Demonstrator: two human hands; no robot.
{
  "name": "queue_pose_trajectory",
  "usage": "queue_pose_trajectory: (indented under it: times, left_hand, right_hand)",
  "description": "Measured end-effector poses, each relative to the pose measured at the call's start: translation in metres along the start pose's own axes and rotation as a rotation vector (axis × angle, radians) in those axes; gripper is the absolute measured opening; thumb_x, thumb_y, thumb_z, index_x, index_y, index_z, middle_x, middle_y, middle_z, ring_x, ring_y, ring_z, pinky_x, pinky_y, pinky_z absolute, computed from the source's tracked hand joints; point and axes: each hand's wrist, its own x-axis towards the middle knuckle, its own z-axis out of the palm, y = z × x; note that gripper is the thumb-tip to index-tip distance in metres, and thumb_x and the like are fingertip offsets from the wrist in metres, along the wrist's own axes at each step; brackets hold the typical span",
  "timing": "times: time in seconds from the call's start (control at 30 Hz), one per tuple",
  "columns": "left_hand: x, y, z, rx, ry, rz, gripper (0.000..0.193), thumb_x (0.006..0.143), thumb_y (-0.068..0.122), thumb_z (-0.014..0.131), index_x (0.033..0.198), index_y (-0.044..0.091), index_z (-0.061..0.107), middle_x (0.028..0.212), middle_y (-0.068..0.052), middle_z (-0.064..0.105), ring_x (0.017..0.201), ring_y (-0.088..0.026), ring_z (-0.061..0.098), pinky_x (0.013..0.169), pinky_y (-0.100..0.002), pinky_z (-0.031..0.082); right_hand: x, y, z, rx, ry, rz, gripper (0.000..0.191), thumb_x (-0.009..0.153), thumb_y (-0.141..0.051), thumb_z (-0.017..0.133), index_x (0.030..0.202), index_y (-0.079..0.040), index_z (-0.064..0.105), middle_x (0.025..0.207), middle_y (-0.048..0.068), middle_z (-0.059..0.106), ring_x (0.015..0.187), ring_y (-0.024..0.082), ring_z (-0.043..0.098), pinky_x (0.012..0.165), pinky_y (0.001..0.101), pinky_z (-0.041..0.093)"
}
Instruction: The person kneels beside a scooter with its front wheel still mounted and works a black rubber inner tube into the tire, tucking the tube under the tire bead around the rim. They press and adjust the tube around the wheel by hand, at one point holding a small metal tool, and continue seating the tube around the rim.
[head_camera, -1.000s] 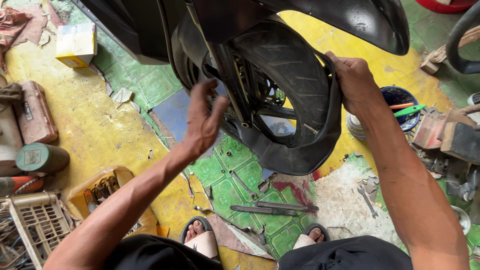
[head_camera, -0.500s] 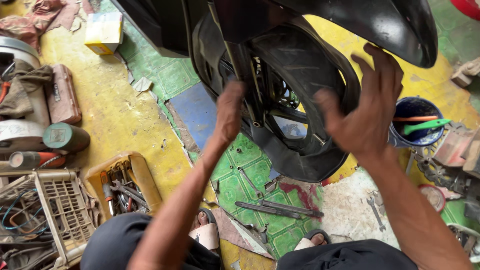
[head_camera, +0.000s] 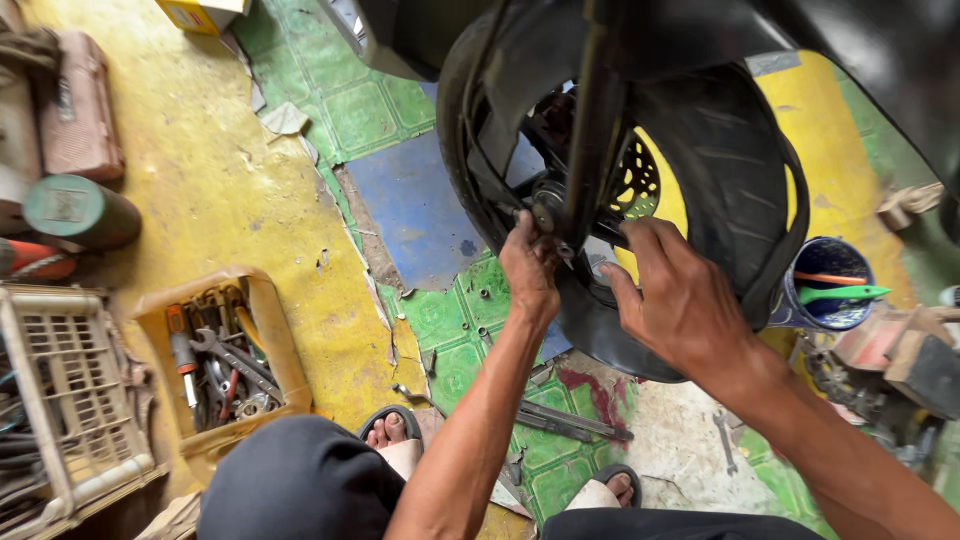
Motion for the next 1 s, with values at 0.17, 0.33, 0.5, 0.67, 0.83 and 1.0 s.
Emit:
queue_pose_trajectory:
  times: [0.17,0.33,0.5,0.67,0.83,1.0]
  left_hand:
    - [-0.007,0.011,0.003,0.041,-0.068,0.138,0.026,0.098,0.026,0.066,0.108,0.003,0.065,0.089,-0.002,0.069,0.075,-0.014,0.066,0.064,-0.029,0.053]
    - [-0.003,0.017,-0.006,0.159,-0.065,0.187,0.043,0.092,0.019,0.071,0.129,0.000,0.061,0.102,-0.003,0.071,0.086,-0.012,0.065,0.070,-0.029,0.055]
    - [-0.001,0.022,-0.011,0.012,-0.202,0.132,0.055,0.093,0.016,0.077,0.137,-0.008,0.054,0.111,-0.009,0.067,0.098,-0.016,0.065,0.083,-0.033,0.055]
    - [0.013,0.036,-0.022,0.026,-0.261,0.032,0.068,0.084,0.014,0.080,0.142,-0.002,0.048,0.122,-0.012,0.068,0.106,-0.018,0.068,0.090,-0.033,0.057]
    - [0.027,0.042,-0.030,0.128,-0.319,0.004,0.069,0.082,0.014,0.084,0.139,-0.010,0.054,0.116,-0.016,0.069,0.101,-0.020,0.068,0.088,-0.035,0.055]
    - [0.029,0.041,-0.027,0.315,-0.277,0.078,0.073,0.076,0.014,0.088,0.137,-0.011,0.055,0.114,-0.015,0.070,0.101,-0.019,0.069,0.091,-0.031,0.053]
  right_hand:
    - [0.027,-0.005,0.041,0.114,-0.091,0.180,0.050,0.086,-0.014,0.078,0.125,0.009,0.057,0.107,0.028,0.069,0.101,0.047,0.067,0.082,0.0495,0.055]
    - [0.026,0.010,0.077,0.189,-0.210,0.340,0.042,0.085,-0.019,0.078,0.118,0.002,0.062,0.107,0.018,0.074,0.101,0.030,0.075,0.078,0.0397,0.062]
    - [0.020,0.030,0.104,0.512,-0.164,0.446,0.037,0.092,-0.019,0.073,0.120,0.003,0.062,0.107,0.012,0.074,0.099,0.023,0.076,0.080,0.0347,0.063]
    - [0.016,0.023,0.116,0.691,-0.064,0.544,0.034,0.096,-0.022,0.070,0.120,0.000,0.061,0.109,0.011,0.075,0.099,0.021,0.076,0.076,0.0332,0.063]
    - [0.023,0.012,0.097,0.054,-0.046,0.192,0.029,0.095,-0.018,0.077,0.116,0.000,0.070,0.103,0.018,0.077,0.096,0.028,0.075,0.077,0.0367,0.059]
    - [0.034,0.010,0.090,0.108,-0.131,0.267,0.027,0.090,-0.020,0.078,0.110,-0.002,0.072,0.095,0.017,0.077,0.080,0.025,0.077,0.063,0.0344,0.059]
